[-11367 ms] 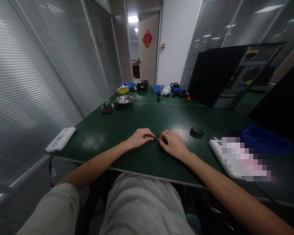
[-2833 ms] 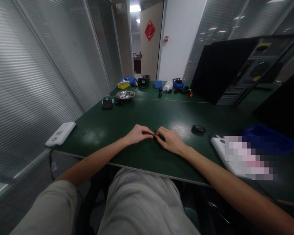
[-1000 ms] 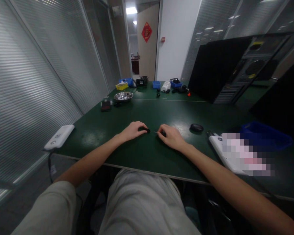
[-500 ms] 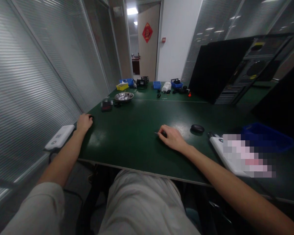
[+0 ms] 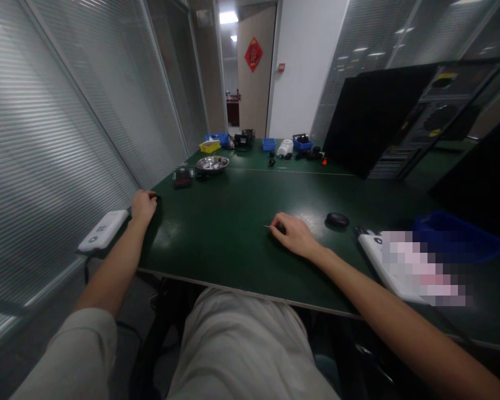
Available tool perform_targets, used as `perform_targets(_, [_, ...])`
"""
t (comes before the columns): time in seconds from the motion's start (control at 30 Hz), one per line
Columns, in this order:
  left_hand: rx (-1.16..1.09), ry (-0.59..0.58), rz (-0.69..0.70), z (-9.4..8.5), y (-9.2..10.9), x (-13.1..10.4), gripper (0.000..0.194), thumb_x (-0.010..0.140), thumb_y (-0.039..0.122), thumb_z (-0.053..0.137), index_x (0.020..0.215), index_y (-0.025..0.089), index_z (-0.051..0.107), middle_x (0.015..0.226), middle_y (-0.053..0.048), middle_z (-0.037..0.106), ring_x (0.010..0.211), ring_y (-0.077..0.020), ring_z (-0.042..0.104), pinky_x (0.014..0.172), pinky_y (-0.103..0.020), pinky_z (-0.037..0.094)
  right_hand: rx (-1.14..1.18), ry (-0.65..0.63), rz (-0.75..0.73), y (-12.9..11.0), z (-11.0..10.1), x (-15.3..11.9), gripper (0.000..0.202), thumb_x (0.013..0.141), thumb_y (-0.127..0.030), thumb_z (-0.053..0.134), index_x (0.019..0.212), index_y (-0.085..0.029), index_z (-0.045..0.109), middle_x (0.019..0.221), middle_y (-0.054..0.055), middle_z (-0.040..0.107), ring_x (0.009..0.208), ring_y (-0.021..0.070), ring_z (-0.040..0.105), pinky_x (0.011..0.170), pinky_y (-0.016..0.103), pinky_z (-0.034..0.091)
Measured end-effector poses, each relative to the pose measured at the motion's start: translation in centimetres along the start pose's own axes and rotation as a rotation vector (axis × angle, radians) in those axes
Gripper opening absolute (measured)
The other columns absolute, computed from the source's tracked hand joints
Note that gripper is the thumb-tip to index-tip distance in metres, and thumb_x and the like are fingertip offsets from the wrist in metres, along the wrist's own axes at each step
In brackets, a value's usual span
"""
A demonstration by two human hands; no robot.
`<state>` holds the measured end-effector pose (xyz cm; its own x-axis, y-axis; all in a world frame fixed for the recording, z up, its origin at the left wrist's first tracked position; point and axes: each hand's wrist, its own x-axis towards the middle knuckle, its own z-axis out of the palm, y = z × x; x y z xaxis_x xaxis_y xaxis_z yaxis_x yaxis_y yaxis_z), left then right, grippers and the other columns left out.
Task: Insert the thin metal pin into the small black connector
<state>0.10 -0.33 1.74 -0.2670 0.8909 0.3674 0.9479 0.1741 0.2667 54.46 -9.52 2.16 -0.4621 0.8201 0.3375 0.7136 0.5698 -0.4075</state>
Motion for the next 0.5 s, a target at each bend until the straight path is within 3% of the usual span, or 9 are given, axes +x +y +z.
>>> perform_targets(0.33, [0.145, 0.057, -0.013, -0.5, 1.4, -0.9, 0.030, 0.095, 0.017, 0.056, 0.116, 0.004, 0.073, 0.109, -0.011, 0.063, 0.090, -0.0188, 0.049, 0.088, -0.029, 0.040, 0.005, -0.004, -0.010, 0.1, 0.0, 0.0, 0.011, 0.098, -0.032, 0.057, 0.093, -0.023, 0.061, 0.094, 0.002, 0.065, 0.079, 0.0167, 0.059, 0.070, 0.029, 0.039])
perform_targets(0.5, [0.168, 0.032, -0.024, -1.1, 2.2, -1.1, 0.028, 0.095, 0.016, 0.056, 0.114, 0.002, 0.070, 0.096, -0.008, 0.064, 0.086, -0.0172, 0.047, 0.087, -0.028, 0.039, 0.003, -0.007, -0.011, 0.1, 0.0, 0.0, 0.011, 0.098, -0.031, 0.057, 0.093, -0.023, 0.061, 0.094, 0.002, 0.065, 0.078, 0.0166, 0.059, 0.069, 0.029, 0.039])
